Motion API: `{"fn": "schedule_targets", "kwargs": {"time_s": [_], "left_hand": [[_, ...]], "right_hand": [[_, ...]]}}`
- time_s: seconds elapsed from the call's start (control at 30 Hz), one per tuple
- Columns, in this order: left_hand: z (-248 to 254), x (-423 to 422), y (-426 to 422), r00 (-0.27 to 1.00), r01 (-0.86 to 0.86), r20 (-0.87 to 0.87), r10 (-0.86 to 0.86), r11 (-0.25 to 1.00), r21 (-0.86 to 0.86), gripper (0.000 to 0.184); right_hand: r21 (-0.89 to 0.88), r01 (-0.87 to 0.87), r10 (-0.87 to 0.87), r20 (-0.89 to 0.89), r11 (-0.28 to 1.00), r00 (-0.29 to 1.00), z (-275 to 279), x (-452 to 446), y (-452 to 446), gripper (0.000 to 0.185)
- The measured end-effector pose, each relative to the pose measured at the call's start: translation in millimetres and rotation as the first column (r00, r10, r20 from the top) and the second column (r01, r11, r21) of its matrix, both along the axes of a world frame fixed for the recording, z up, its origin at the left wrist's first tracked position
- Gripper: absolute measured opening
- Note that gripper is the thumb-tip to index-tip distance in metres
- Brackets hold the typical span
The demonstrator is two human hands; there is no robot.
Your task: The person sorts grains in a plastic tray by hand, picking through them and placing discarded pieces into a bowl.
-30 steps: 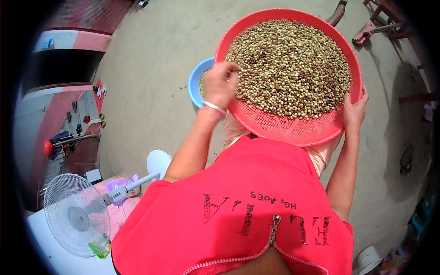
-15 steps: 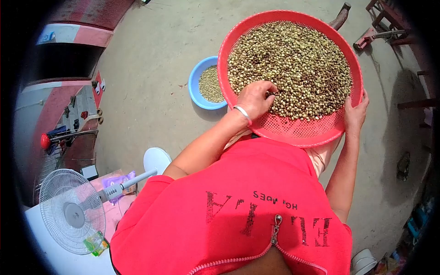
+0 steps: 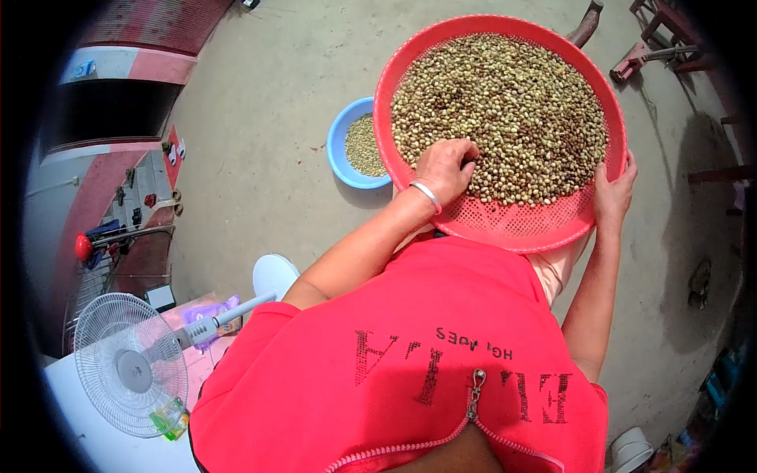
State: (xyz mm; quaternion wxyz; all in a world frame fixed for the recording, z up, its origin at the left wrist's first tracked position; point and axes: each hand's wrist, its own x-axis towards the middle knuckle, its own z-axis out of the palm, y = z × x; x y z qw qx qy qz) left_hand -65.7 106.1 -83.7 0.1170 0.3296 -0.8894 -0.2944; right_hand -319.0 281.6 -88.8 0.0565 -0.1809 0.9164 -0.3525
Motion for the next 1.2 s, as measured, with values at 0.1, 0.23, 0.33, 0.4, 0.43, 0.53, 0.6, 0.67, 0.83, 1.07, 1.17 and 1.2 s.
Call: {"fn": "schedule_targets", "kwargs": {"time_s": [0.1, 0.23, 0.33, 0.4, 0.43, 0.53, 0.6, 0.67, 0.83, 1.07, 1.17, 1.2], "left_hand": [[5, 0, 1, 1.000, -0.006, 0.000, 0.006, 1.000, 0.002, 0.017], [14, -1, 4, 0.999, -0.027, -0.022, 0.028, 0.999, 0.040, 0.018], [9, -3, 4, 0.994, -0.036, -0.105, 0.038, 0.999, 0.021, 0.018], [8, -3, 4, 0.993, -0.030, -0.112, 0.030, 1.000, 0.000, 0.018], [9, -3, 4, 0.993, -0.023, -0.118, 0.020, 0.999, -0.023, 0.018], [14, -7, 4, 0.998, 0.007, -0.069, -0.003, 0.999, 0.049, 0.019], [15, -9, 4, 0.998, 0.014, -0.058, -0.011, 0.999, 0.043, 0.019], [15, -10, 3, 0.999, 0.021, -0.046, -0.019, 0.999, 0.038, 0.019], [10, -11, 2, 0.994, -0.027, -0.102, 0.034, 0.997, 0.072, 0.015], [55, 53, -46, 0.917, -0.325, -0.255, 0.306, 0.945, -0.035, 0.015], [60, 85, -83, 0.913, -0.406, -0.195, 0.359, 0.848, -0.341, 0.015], [67, 85, -85, 0.906, -0.411, -0.134, 0.402, 0.760, -0.503, 0.015]], "right_hand": [[0.005, -0.002, 0.002, -0.009, 1.000, 1.000, -1, -1, 0, 0.067], [-0.007, -0.010, 0.009, -0.025, 1.000, 1.000, -3, -3, 0, 0.067], [-0.003, -0.011, 0.011, -0.019, 1.000, 1.000, -4, -4, 1, 0.067], [0.005, -0.012, 0.012, -0.018, 1.000, 1.000, -2, -2, 0, 0.067], [0.012, -0.011, 0.011, -0.017, 1.000, 1.000, -1, -2, 0, 0.067], [-0.007, -0.027, 0.027, -0.038, 1.000, 0.999, -4, -3, 1, 0.067], [-0.016, -0.023, 0.022, -0.066, 1.000, 0.998, -5, -2, 0, 0.065], [-0.024, -0.020, 0.018, -0.093, 1.000, 0.996, -3, 0, 0, 0.064], [-0.019, -0.014, 0.012, -0.072, 1.000, 0.997, 0, 0, 0, 0.063], [-0.030, 0.005, -0.006, -0.037, 1.000, 0.999, 7, 6, -4, 0.062], [-0.015, 0.013, -0.013, -0.029, 1.000, 0.999, 4, 4, -3, 0.062], [-0.028, 0.002, -0.003, -0.051, 1.000, 0.999, 2, 2, -3, 0.062]]}}
